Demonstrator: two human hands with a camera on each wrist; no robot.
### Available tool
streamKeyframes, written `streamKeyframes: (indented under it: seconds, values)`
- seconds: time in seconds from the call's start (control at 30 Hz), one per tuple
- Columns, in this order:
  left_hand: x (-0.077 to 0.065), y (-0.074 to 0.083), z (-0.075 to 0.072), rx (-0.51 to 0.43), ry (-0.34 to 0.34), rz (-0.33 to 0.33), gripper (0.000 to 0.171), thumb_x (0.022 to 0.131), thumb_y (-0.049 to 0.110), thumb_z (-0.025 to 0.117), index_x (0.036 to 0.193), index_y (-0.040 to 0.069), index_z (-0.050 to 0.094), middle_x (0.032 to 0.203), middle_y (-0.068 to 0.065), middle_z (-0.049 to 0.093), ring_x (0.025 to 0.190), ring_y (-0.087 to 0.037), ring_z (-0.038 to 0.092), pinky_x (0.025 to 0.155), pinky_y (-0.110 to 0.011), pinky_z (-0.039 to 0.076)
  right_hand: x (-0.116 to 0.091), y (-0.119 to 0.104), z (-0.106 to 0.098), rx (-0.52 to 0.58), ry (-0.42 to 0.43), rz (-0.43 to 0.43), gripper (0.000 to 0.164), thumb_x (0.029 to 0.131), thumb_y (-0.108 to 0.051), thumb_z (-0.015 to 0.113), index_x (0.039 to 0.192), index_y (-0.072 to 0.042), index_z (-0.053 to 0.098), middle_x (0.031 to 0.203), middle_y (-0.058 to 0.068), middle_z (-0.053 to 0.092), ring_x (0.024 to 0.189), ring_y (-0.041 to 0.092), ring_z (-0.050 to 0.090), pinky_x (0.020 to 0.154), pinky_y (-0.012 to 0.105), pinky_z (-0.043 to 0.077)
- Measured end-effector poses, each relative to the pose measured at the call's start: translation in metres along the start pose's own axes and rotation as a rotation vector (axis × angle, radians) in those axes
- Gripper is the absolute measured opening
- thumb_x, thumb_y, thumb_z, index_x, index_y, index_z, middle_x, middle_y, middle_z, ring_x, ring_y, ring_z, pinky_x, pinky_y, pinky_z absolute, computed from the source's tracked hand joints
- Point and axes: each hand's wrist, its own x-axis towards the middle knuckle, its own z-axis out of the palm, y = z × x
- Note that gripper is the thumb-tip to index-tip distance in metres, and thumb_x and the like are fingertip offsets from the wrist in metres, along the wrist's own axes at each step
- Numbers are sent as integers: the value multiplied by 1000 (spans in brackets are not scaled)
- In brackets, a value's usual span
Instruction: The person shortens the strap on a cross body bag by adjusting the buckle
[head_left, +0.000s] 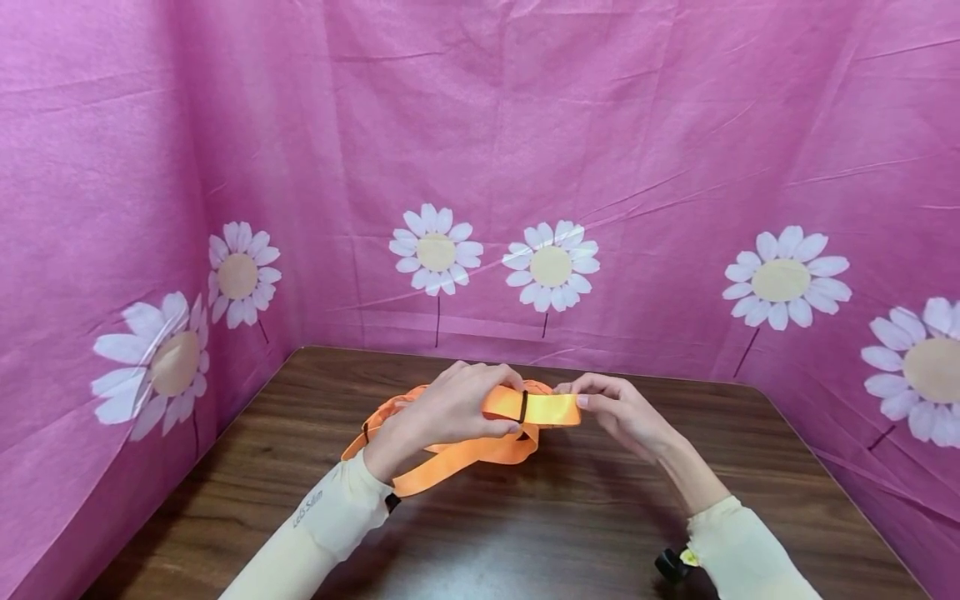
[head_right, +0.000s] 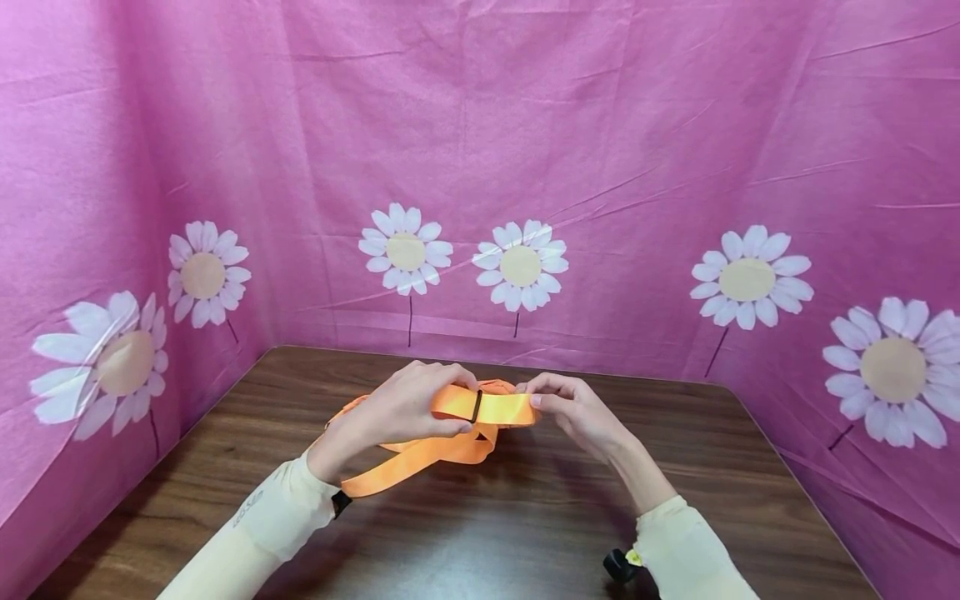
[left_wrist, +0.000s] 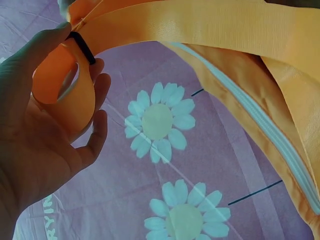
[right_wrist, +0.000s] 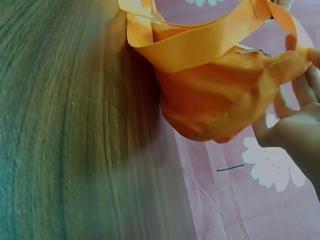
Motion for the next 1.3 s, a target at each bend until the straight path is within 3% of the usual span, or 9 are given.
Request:
streamKeyframes:
  seconds: [0.13, 0.27, 0.4, 0.53, 0.77, 1.03, 1.3]
  values:
    - [2, 1, 2, -33, 6, -3, 45, 86, 44, 79, 122, 23, 61, 115, 11, 66, 99, -12, 59, 88, -37, 44, 1, 0, 2, 74, -30, -39, 18, 104, 2, 47, 110, -1, 63, 135, 28, 56, 131, 33, 52, 103, 36, 43]
    - [4, 1, 2, -100, 39, -12, 45, 85, 43, 82, 119, 23, 61, 102, 13, 64, 83, -10, 56, 74, -32, 45, 2, -2, 5, 81, -7, -46, 12, 103, 3, 47, 107, -3, 57, 132, 27, 59, 129, 34, 54, 101, 35, 44]
    - [4, 1, 1, -163, 66, -20, 44, 84, 42, 84, 116, 23, 61, 93, 16, 62, 75, -6, 57, 69, -30, 47, 3, -4, 9, 47, 31, -29, 10, 101, 4, 53, 105, -3, 49, 122, 26, 66, 119, 31, 62, 93, 34, 50]
    - [4, 1, 1, -181, 79, -18, 43, 84, 41, 83, 116, 23, 60, 90, 16, 61, 73, -5, 57, 67, -29, 47, 4, -7, 14, -57, 38, -5, 14, 100, 0, 60, 112, 3, 53, 108, 21, 71, 102, 25, 69, 84, 34, 55]
    - [3, 2, 2, -147, 81, -9, 43, 85, 40, 83, 116, 21, 61, 90, 14, 62, 74, -7, 56, 68, -30, 46, 5, -11, 19, -286, 86, 36, 21, 97, -10, 71, 115, 0, 68, 100, 19, 73, 87, 21, 70, 75, 32, 55]
    - [1, 6, 8, -49, 29, 40, 46, 86, 46, 80, 124, 22, 67, 117, 16, 67, 105, -9, 58, 98, -40, 38, 7, -12, 32, -258, 74, 39, 20, 97, -8, 70, 114, 1, 65, 101, 21, 73, 84, 23, 70, 69, 33, 55]
    - [3, 6, 8, -73, 53, 61, 41, 88, 40, 81, 121, 18, 70, 114, 10, 69, 98, -11, 60, 85, -33, 47, 7, -15, 33, -273, 157, 86, 23, 95, -18, 75, 112, -5, 68, 100, 20, 73, 84, 27, 69, 73, 39, 55]
